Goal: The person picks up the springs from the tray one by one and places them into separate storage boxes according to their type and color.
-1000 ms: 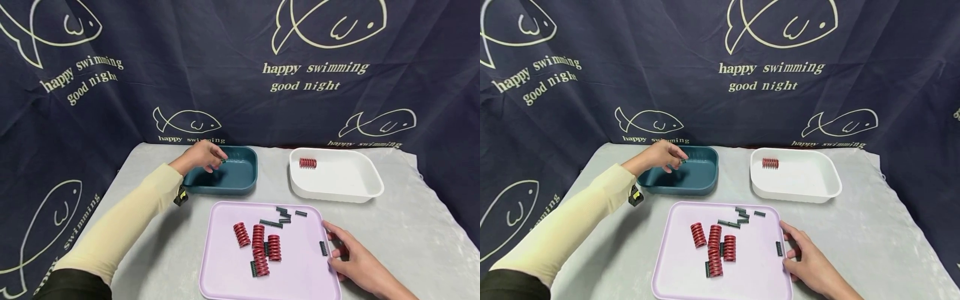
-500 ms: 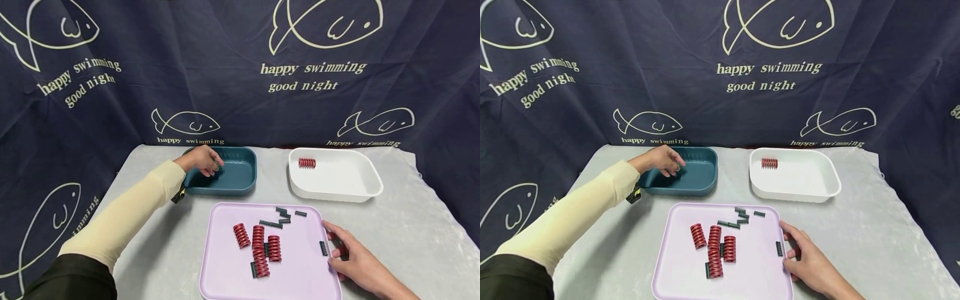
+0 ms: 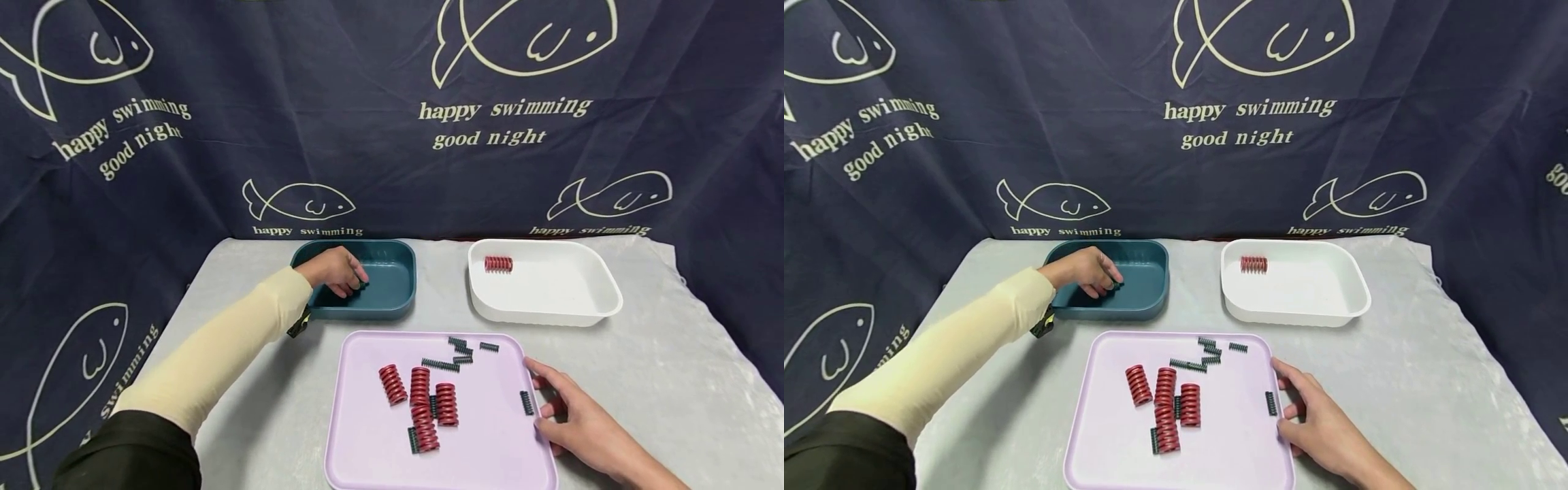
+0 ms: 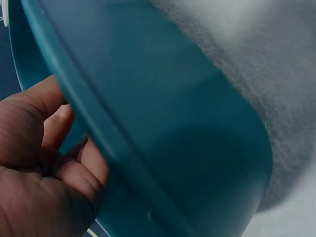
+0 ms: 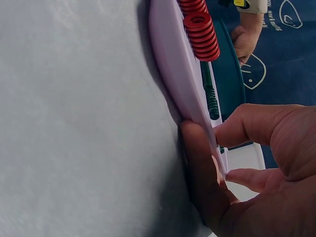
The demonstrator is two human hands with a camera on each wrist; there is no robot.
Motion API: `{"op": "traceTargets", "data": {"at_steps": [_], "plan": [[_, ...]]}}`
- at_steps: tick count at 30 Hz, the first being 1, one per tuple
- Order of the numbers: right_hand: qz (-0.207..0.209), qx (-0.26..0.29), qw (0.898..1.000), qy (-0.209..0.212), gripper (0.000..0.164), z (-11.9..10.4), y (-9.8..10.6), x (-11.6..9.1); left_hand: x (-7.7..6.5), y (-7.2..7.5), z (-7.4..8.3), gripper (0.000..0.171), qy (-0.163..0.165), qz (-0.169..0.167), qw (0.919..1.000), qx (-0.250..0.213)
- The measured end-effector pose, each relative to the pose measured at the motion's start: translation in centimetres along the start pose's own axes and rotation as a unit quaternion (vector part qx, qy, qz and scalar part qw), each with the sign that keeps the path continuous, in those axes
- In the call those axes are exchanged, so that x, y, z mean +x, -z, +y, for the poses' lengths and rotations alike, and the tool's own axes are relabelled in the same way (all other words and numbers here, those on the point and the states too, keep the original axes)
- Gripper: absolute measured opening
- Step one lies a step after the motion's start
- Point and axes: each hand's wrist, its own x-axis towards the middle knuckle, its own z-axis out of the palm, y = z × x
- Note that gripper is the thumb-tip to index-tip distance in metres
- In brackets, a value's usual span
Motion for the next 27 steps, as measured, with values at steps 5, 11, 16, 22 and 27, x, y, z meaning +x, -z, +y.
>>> {"op": "traceTargets", "data": {"at_steps": [5,11,16,22,27], "plan": [[-0.001,0.0,1.0,0.001,0.087,0.0,0.0,-0.1,0.1,-0.3,0.0,0.027,0.012,0.004,0.9999,-0.006],[0.001,-0.003,1.0,-0.008,0.087,-0.1,0.0,-0.1,0.3,-0.3,-0.2,0.027,0.016,0.017,0.9996,-0.013],[0.0,-0.003,1.0,-0.006,0.088,0.0,0.0,-0.1,0.4,-0.1,-0.3,0.029,0.022,0.034,0.9988,-0.027],[-0.001,0.0,1.0,0.006,0.086,-0.1,0.1,-0.1,0.3,0.2,-0.2,0.03,0.033,0.028,0.9985,-0.034],[0.001,0.002,1.0,0.004,0.087,-0.1,0.0,-0.2,0.0,0.6,0.0,0.031,0.03,0.029,0.9985,-0.035]]}}
